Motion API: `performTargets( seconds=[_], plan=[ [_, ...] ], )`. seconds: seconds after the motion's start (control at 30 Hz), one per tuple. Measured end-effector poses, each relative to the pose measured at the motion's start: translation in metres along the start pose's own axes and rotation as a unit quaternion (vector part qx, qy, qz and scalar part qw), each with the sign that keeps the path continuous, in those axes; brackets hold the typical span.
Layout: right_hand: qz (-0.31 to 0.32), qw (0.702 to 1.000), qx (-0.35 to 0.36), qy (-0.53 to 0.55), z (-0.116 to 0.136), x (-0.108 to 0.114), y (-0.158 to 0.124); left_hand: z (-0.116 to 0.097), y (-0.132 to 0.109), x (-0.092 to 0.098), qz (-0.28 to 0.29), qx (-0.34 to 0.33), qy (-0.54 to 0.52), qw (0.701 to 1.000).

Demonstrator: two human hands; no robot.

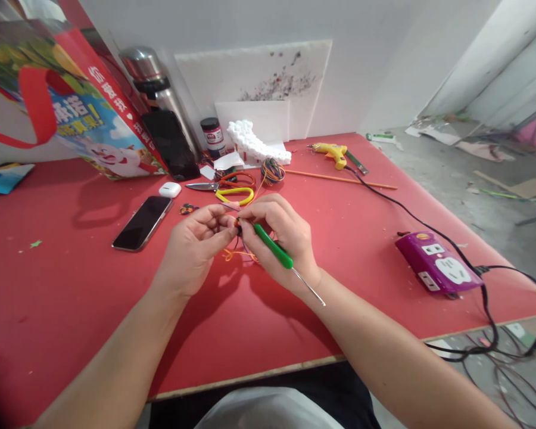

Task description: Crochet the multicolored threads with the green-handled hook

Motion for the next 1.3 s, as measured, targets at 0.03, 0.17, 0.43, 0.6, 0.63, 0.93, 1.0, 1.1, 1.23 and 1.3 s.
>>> performTargets(
  seconds=[0.03, 0.17, 0.43, 0.6, 0.63, 0.93, 1.0, 1.1, 1.23, 1.3],
  plan=[
    [-0.001, 1.0, 0.003, -0.006, 0.0, 0.0, 0.0, 0.0, 0.0, 0.0, -0.001, -0.002, 0.005, 1.0],
    [-0.001, 1.0, 0.012, -0.009, 0.0, 0.0, 0.001, 0.0, 0.001, 0.003, -0.006, 0.008, 0.016, 1.0],
    [0.001, 0.999, 0.024, -0.024, -0.001, 0.005, 0.004, 0.005, 0.004, 0.006, 0.038, 0.103, -0.086, 0.99],
    [0.001, 0.998, 0.044, -0.033, 0.002, 0.006, 0.005, 0.003, 0.004, 0.005, 0.083, 0.097, -0.125, 0.984],
    [0.001, 0.998, 0.045, -0.032, 0.002, 0.006, 0.004, 0.003, 0.004, 0.005, 0.088, 0.095, -0.129, 0.983],
    [-0.014, 0.999, -0.027, 0.034, -0.004, 0.002, -0.001, 0.002, -0.002, -0.006, 0.042, 0.031, -0.147, 0.988],
    [-0.027, 0.998, -0.04, 0.043, -0.005, 0.001, -0.003, 0.002, -0.005, -0.012, 0.032, 0.007, -0.13, 0.991],
    [-0.041, 0.996, -0.051, 0.058, -0.004, -0.003, -0.007, 0.005, -0.008, -0.019, 0.019, -0.005, -0.148, 0.989],
    [-0.038, 0.989, -0.087, 0.11, -0.004, -0.011, -0.013, 0.007, -0.008, -0.02, -0.001, -0.005, -0.189, 0.982],
    [-0.035, 0.988, -0.083, 0.123, -0.003, -0.013, -0.015, 0.007, -0.007, -0.017, -0.007, -0.001, -0.209, 0.978]
  ],
)
Point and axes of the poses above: each hand's wrist, its own y-axis towards the middle knuckle, its own x-axis out of the back of the hand, z = x × y, the point moved 5 cm from there along y, towards the middle knuckle, and after that the axes turned 4 degrees about -x, right-handed, at the moved point
